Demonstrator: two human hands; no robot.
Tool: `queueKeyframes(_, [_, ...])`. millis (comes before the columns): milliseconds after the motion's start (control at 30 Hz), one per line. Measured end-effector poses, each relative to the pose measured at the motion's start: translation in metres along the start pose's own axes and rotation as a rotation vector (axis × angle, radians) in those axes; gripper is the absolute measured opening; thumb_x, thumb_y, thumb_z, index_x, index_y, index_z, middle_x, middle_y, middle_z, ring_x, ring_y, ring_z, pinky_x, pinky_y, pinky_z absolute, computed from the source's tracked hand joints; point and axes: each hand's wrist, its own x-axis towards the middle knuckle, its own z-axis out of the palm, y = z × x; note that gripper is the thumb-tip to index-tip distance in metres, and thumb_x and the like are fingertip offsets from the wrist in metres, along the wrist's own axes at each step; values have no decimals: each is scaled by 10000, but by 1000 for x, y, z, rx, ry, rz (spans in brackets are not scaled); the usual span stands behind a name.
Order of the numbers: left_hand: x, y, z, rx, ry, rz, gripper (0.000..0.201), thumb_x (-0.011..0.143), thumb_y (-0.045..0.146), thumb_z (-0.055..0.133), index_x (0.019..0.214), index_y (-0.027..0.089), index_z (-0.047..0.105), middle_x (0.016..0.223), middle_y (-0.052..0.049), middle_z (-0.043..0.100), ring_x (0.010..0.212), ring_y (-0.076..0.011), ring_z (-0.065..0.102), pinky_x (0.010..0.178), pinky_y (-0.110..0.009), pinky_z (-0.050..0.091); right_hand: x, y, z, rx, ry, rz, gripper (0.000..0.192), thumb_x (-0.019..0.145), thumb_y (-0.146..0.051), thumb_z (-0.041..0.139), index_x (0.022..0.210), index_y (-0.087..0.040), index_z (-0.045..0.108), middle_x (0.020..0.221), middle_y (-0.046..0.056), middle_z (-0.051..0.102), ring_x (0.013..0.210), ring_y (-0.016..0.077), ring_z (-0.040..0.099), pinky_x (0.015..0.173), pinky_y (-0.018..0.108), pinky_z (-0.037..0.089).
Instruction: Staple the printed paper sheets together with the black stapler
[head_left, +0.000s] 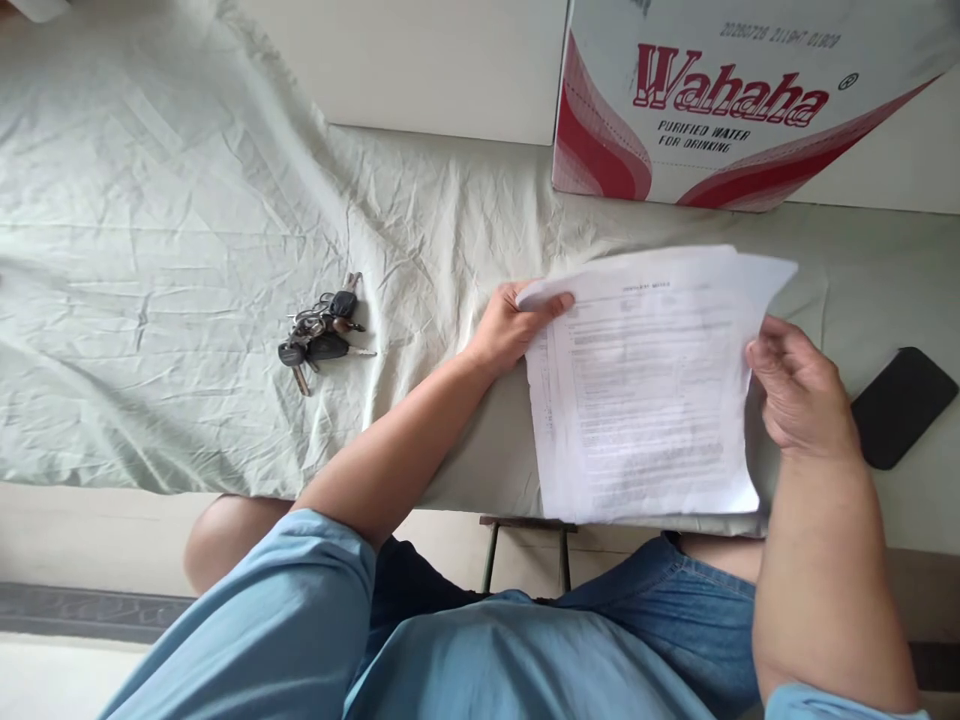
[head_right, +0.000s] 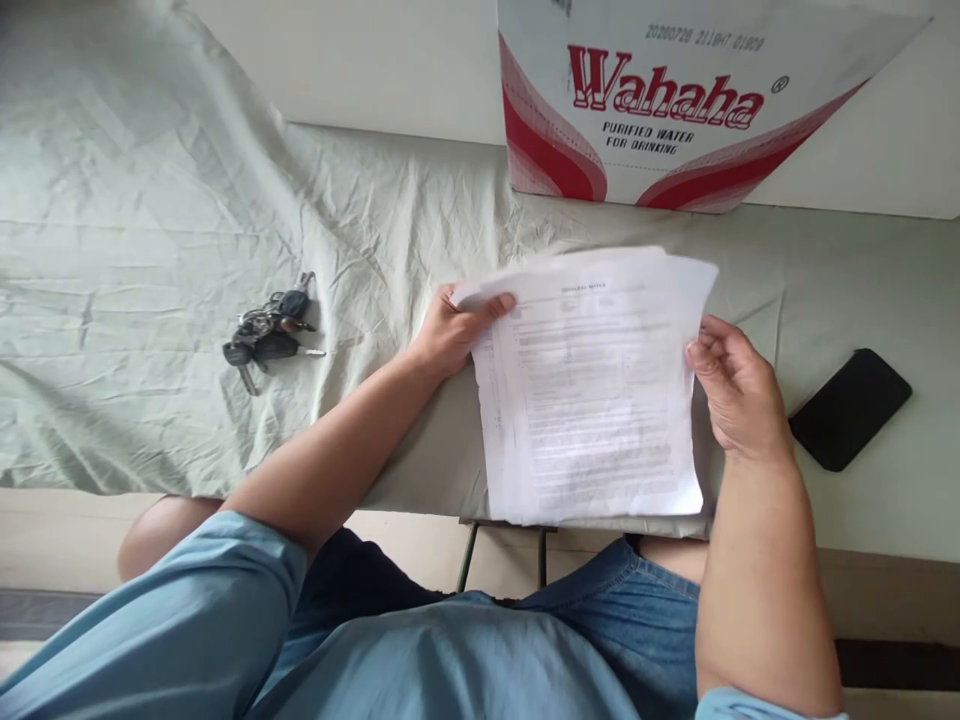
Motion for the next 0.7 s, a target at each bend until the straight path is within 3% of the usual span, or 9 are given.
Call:
queueKeyframes(100, [11, -3, -5, -132, 189, 83, 621, 770, 739, 1047, 939, 199, 791, 915, -52, 830, 930, -266, 846, 867, -403, 699, -2, -11, -17, 24, -206, 187, 701, 683, -688, 1097, 1229, -308, 878, 1045, 58, 868, 1048, 297, 839, 1022, 467, 699])
queueKeyframes(167, [18, -2, -6, -222, 271, 112, 658, 788, 749, 1031, 1079, 201, 812, 1079, -84, 885, 1188, -333, 869, 1068, -465, 714, -3, -18, -21, 86, -303, 220, 690, 693, -751, 1062, 1172, -290, 878, 1154, 119, 891, 1125, 345, 856, 863, 429, 729])
queueKeyframes(267, [23, 1, -6, -319, 334, 128, 669, 850, 738, 995, 1211, 205, 811, 1265, -114, 898, 1464, -376, 785, 1241, -503, 662, -6, -25, -10, 203, -339, 197, 668, 633, -793, 1064, 1010, -283, 854, 1090, 111, 891, 1033, 304, 857, 621, 314, 673])
queueKeyframes(333, [24, 0, -6, -364, 337, 132, 637, 893, 709, 976, 1250, 208, 811, 1337, -121, 889, 1568, -388, 720, 1304, -525, 624, -11, -26, 7, 217, -316, 217, 581, 642, -684, 1099, 983, -292, 838, 1058, 77, 890, 1064, 285, 857, 741, 334, 728])
queueKeyframes(400, [23, -1, -7, -373, 298, 132, 594, 913, 673, 976, 1258, 215, 819, 1352, -109, 889, 1617, -400, 681, 1343, -562, 595, -17, -26, 26, 190, -220, 211, 542, 616, -499, 1137, 1027, -306, 840, 1147, 51, 901, 1240, 304, 845, 1094, 471, 729])
queueKeyframes(467, [20, 0, -11, -334, 219, 132, 559, 874, 638, 1022, 1204, 225, 841, 1286, -89, 906, 1604, -423, 687, 1350, -603, 584, -19, -26, 37, 176, -66, 70, 568, 579, -392, 1144, 1062, -315, 854, 1274, 31, 894, 1440, 324, 777, 1385, 576, 538])
queueKeyframes(533, [17, 4, -19, -258, 111, 145, 534, 800, 627, 1078, 1087, 230, 866, 1162, -75, 916, 1521, -444, 743, 1314, -618, 607, -16, -28, 37, 177, 51, -176, 566, 588, -383, 1136, 1084, -328, 870, 1413, 25, 856, 1606, 362, 668, 1463, 657, 417])
queueKeyframes(633, [13, 14, -35, -124, -75, 177, 527, 743, 674, 1093, 955, 239, 884, 1020, -56, 903, 1327, -422, 842, 1185, -573, 678, -4, -31, 19, 190, 59, -520, 668, 531, -521, 1151, 1120, -356, 880, 1621, 38, 739, 1739, 459, 515, 1376, 775, 483])
queueKeyframes(700, [13, 18, -45, -39, -177, 184, 540, 714, 687, 1101, 947, 248, 890, 987, -43, 896, 1232, -389, 870, 1100, -520, 705, -1, -32, 6, 166, 14, -603, 770, 473, -637, 1146, 1147, -381, 875, 1686, 32, 685, 1751, 488, 487, 1332, 800, 516])
